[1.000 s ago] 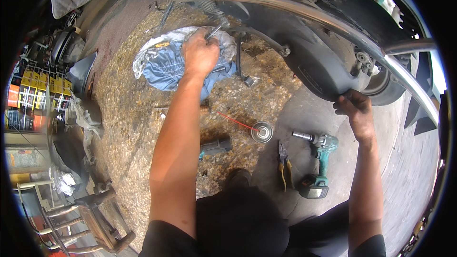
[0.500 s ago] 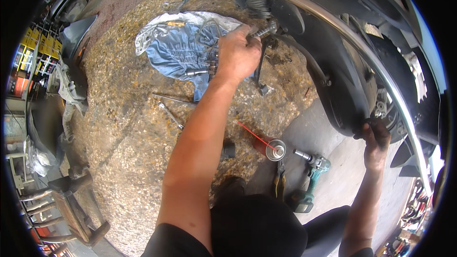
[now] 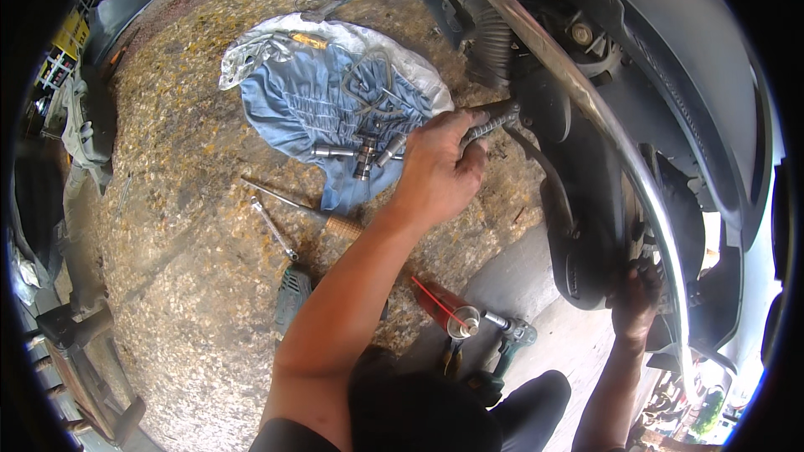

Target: The person sprays lubricant on the rear wheel area of a scooter, then uses pliers and a cordless impact driver to remove and reattach components near the brake assembly. The person manipulates small metal parts and fasteners by hand.

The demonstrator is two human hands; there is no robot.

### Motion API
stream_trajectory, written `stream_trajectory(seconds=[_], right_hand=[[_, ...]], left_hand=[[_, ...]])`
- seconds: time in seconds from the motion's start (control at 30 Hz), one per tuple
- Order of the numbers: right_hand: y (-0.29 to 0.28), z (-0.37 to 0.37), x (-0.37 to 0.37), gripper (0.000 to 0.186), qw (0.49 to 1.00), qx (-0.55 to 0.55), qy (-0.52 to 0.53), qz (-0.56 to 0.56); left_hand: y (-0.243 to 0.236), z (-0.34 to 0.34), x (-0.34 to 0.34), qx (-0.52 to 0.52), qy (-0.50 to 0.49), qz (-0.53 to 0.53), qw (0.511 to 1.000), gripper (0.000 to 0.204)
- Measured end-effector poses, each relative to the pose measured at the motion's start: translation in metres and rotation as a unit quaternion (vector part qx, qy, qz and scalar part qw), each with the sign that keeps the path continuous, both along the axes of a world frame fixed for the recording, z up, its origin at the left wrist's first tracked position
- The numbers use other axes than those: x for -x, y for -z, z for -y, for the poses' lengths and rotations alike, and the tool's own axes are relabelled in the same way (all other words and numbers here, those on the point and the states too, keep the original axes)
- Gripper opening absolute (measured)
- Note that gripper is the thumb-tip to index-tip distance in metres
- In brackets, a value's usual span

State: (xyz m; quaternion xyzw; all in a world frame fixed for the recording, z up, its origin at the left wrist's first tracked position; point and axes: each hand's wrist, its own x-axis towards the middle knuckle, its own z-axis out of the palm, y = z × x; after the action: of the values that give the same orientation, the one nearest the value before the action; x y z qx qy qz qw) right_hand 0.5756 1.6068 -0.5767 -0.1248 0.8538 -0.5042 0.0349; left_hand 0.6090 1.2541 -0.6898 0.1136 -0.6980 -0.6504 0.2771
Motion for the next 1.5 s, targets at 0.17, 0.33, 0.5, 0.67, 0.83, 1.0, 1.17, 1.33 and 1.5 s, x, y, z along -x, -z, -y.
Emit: stream_trajectory(seconds=[0.17,0.33,0.5,0.67,0.83,1.0,1.17,1.33,1.5], right_hand=[[-0.004,0.004,0.0,0.022,1.0,0.0,0.007,0.023],[-0.004,0.012,0.0,0.024,0.999,-0.025,0.042,-0.003],[-0.004,0.008,0.002,0.018,0.999,-0.028,0.027,0.006],[0.006,-0.004,0.006,0.011,0.998,-0.029,0.027,-0.038],[0.007,-0.003,0.005,0.012,1.0,0.024,0.003,-0.007],[0.002,0.008,0.0,0.013,1.0,0.019,0.011,-0.004],[0.0,0.013,-0.001,0.013,1.0,0.005,0.012,-0.014],[0.001,0.014,-0.005,0.016,0.997,-0.026,0.056,-0.036],[0.002,0.014,-0.008,0.02,0.999,-0.003,0.054,-0.001]], left_hand=[[0.004,0.005,-0.003,0.074,-0.021,-0.056,0.995,0.031],[0.008,0.0,-0.012,-0.011,0.034,-0.039,0.999,0.04],[0.006,-0.003,-0.019,0.027,0.033,-0.048,0.998,0.045],[-0.002,-0.004,-0.024,0.036,0.041,-0.011,0.998,0.041],[-0.005,-0.006,-0.024,0.055,0.039,-0.015,0.998,0.037],[-0.005,-0.008,-0.025,0.073,0.032,0.007,0.997,0.037],[-0.005,-0.01,-0.026,0.049,0.026,0.006,0.998,0.035],[-0.003,-0.008,-0.024,0.084,0.01,0.001,0.996,0.034],[0.007,-0.007,-0.021,-0.013,0.075,0.017,0.997,0.035]])
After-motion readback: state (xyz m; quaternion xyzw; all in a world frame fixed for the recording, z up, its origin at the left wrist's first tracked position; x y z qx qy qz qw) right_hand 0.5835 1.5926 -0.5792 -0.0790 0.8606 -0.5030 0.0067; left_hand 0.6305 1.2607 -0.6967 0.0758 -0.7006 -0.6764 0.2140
